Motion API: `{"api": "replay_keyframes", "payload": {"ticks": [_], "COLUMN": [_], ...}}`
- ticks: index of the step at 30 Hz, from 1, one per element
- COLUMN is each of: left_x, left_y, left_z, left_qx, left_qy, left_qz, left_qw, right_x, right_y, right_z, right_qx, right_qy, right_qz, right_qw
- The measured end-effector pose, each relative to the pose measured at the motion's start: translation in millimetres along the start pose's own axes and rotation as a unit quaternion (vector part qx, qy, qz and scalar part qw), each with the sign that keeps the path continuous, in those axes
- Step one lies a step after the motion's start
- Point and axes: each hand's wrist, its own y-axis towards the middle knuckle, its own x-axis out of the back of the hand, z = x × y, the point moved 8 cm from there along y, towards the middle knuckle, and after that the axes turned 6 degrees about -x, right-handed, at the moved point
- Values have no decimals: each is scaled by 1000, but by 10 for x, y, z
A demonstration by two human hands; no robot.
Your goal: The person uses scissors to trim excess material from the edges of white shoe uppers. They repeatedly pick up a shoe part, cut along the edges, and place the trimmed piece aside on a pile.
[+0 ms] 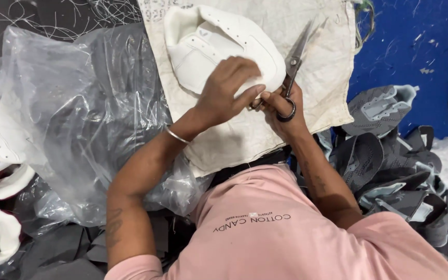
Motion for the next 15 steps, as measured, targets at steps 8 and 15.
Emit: {"api": "replay_keyframes", "payload": {"ticks": [8,15], "left_x": [-136,1002], "left_y": [-54,-153], "left_z": [44,-22], "left_qx": [-69,-10], "left_qy": [234,369], "left_qz": [10,-81], "left_qw": [970,926], "right_x": [226,6], "right_y": [73,71], "right_z": [-261,-45], "right_qx": [20,3], "right_qy": [25,11], "right_qz": [64,43], "right_qw": [997,999]}}
